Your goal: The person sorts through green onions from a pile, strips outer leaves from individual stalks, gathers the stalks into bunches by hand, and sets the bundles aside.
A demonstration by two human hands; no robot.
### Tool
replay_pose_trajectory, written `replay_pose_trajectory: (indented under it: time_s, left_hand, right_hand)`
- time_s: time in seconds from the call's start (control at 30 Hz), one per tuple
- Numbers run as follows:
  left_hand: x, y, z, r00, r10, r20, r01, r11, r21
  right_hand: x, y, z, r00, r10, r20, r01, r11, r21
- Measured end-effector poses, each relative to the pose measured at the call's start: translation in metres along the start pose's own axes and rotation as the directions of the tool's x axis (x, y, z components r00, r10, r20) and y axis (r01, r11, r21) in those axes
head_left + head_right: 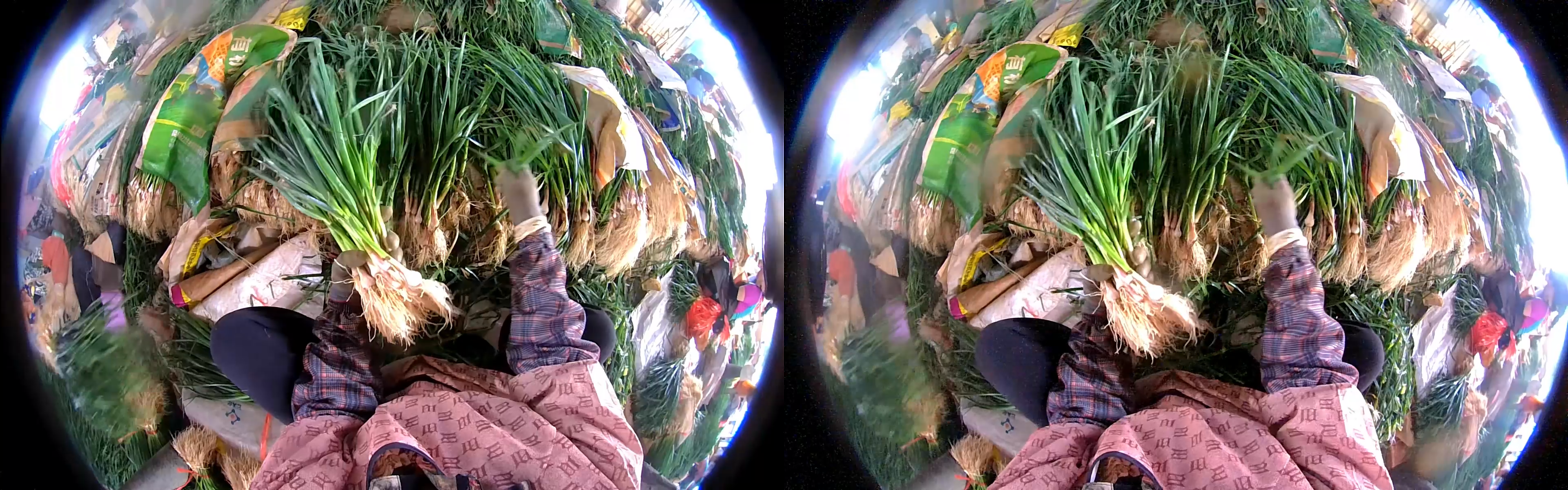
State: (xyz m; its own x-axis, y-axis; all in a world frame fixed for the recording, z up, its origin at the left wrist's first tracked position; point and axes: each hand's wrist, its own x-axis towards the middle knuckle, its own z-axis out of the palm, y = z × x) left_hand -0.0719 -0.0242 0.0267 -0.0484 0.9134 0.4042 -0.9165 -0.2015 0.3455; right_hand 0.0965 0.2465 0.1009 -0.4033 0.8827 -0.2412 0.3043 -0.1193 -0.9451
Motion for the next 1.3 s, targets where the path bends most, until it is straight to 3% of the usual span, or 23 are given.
replay_pose_trajectory:
  time_s: [0.03, 0.1, 0.13, 0.17, 0.2, 0.27, 0.3, 0.37, 0.4, 0.47, 0.53, 0.6, 0.7, 0.83, 0.87, 0.9, 0.93, 1.03, 1.1, 1.13, 1.2, 1.27, 1.3]
  left_hand:
    - [-0.001, -0.007, -0.011, 1.000, -0.003, -0.006, 0.002, 0.997, -0.082]
    - [-0.013, -0.013, -0.045, 0.982, -0.176, -0.072, 0.143, 0.934, -0.326]
    - [-0.018, -0.018, -0.046, 0.980, -0.152, -0.125, 0.110, 0.949, -0.294]
    - [-0.017, -0.024, -0.036, 0.972, -0.092, -0.216, 0.042, 0.974, -0.224]
    - [-0.016, -0.029, -0.025, 0.957, -0.021, -0.288, -0.022, 0.989, -0.144]
    - [-0.015, -0.029, -0.020, 0.944, 0.002, -0.329, -0.032, 0.996, -0.086]
    - [-0.016, -0.027, -0.024, 0.949, -0.017, -0.314, -0.009, 0.997, -0.082]
    - [-0.020, -0.023, -0.037, 0.940, -0.077, -0.332, 0.037, 0.991, -0.126]
    - [-0.022, -0.022, -0.044, 0.935, -0.109, -0.338, 0.061, 0.987, -0.150]
    - [-0.020, -0.025, -0.034, 0.934, -0.114, -0.337, 0.074, 0.989, -0.131]
    - [-0.009, -0.031, -0.003, 0.946, -0.050, -0.321, 0.039, 0.998, -0.041]
    - [-0.014, -0.038, -0.016, 0.935, -0.018, -0.354, 0.018, 1.000, -0.004]
    - [-0.009, -0.035, 0.000, 0.953, 0.005, -0.302, -0.001, 1.000, 0.015]
    - [0.001, -0.029, 0.025, 0.956, 0.070, -0.284, -0.053, 0.996, 0.068]
    - [-0.001, -0.031, 0.018, 0.964, 0.115, -0.239, -0.103, 0.993, 0.062]
    - [-0.003, -0.033, 0.011, 0.967, 0.171, -0.189, -0.155, 0.983, 0.096]
    - [-0.008, -0.033, 0.004, 0.980, 0.135, -0.147, -0.140, 0.990, -0.023]
    - [-0.018, -0.030, -0.011, 0.997, 0.067, -0.035, -0.074, 0.965, -0.251]
    - [-0.020, -0.024, -0.031, 1.000, -0.007, 0.030, 0.013, 0.974, -0.227]
    - [-0.026, -0.021, -0.047, 0.994, -0.087, 0.066, 0.099, 0.975, -0.198]
    - [-0.034, -0.018, -0.061, 0.985, -0.167, 0.044, 0.171, 0.974, -0.150]
    - [-0.033, -0.014, -0.053, 0.989, -0.146, -0.009, 0.143, 0.978, -0.150]
    - [-0.032, -0.013, -0.047, 0.991, -0.127, -0.031, 0.121, 0.981, -0.150]
  right_hand:
    - [0.015, 0.030, 0.013, 0.982, -0.183, 0.051, 0.189, 0.964, -0.190]
    - [-0.019, 0.004, 0.054, 0.983, -0.013, 0.181, 0.114, 0.821, -0.560]
    - [-0.027, -0.008, 0.079, 0.971, 0.192, 0.141, -0.048, 0.737, -0.674]
    - [-0.020, 0.005, 0.098, 0.985, -0.058, 0.160, 0.166, 0.538, -0.826]
    - [-0.012, 0.018, 0.106, 0.999, -0.007, 0.053, 0.049, 0.538, -0.841]
    - [0.000, 0.041, 0.108, 0.971, -0.197, 0.136, 0.221, 0.523, -0.823]
    - [0.025, 0.066, 0.100, 0.912, -0.222, 0.345, 0.408, 0.402, -0.819]
    - [0.015, 0.043, 0.084, 0.953, 0.059, 0.297, 0.110, 0.846, -0.522]
    - [-0.019, 0.010, 0.075, 0.938, 0.214, 0.273, -0.102, 0.922, -0.374]
    - [-0.050, 0.007, 0.075, 0.875, 0.185, 0.447, -0.148, 0.982, -0.116]
    - [-0.073, -0.001, 0.079, 0.793, 0.177, 0.583, -0.018, 0.963, -0.269]
    - [-0.079, -0.017, 0.081, 0.816, 0.235, 0.528, -0.097, 0.956, -0.276]
    - [-0.058, 0.005, 0.099, 0.942, -0.048, 0.332, 0.264, 0.719, -0.644]
    - [-0.059, 0.014, 0.105, 0.830, -0.367, 0.420, 0.537, 0.318, -0.781]
    - [-0.052, 0.020, 0.103, 0.859, -0.296, 0.419, 0.463, 0.799, -0.385]
    - [-0.040, 0.030, 0.098, 0.861, -0.226, 0.457, 0.177, 0.973, 0.148]
    - [-0.030, 0.037, 0.091, 0.834, -0.184, 0.520, -0.207, 0.769, 0.605]
    - [-0.021, 0.013, 0.069, 0.875, -0.153, 0.458, -0.277, 0.617, 0.736]
    - [-0.027, -0.001, 0.072, 0.907, 0.069, 0.415, -0.195, 0.943, 0.270]
    - [-0.008, 0.024, 0.081, 0.924, 0.146, 0.353, -0.174, 0.983, 0.050]
    - [-0.012, 0.030, 0.115, 0.969, 0.162, 0.187, -0.016, 0.797, -0.603]
    - [0.015, 0.095, 0.137, 0.850, -0.367, 0.378, 0.526, 0.560, -0.640]
    - [0.015, 0.089, 0.154, 0.920, -0.257, 0.295, 0.386, 0.720, -0.576]
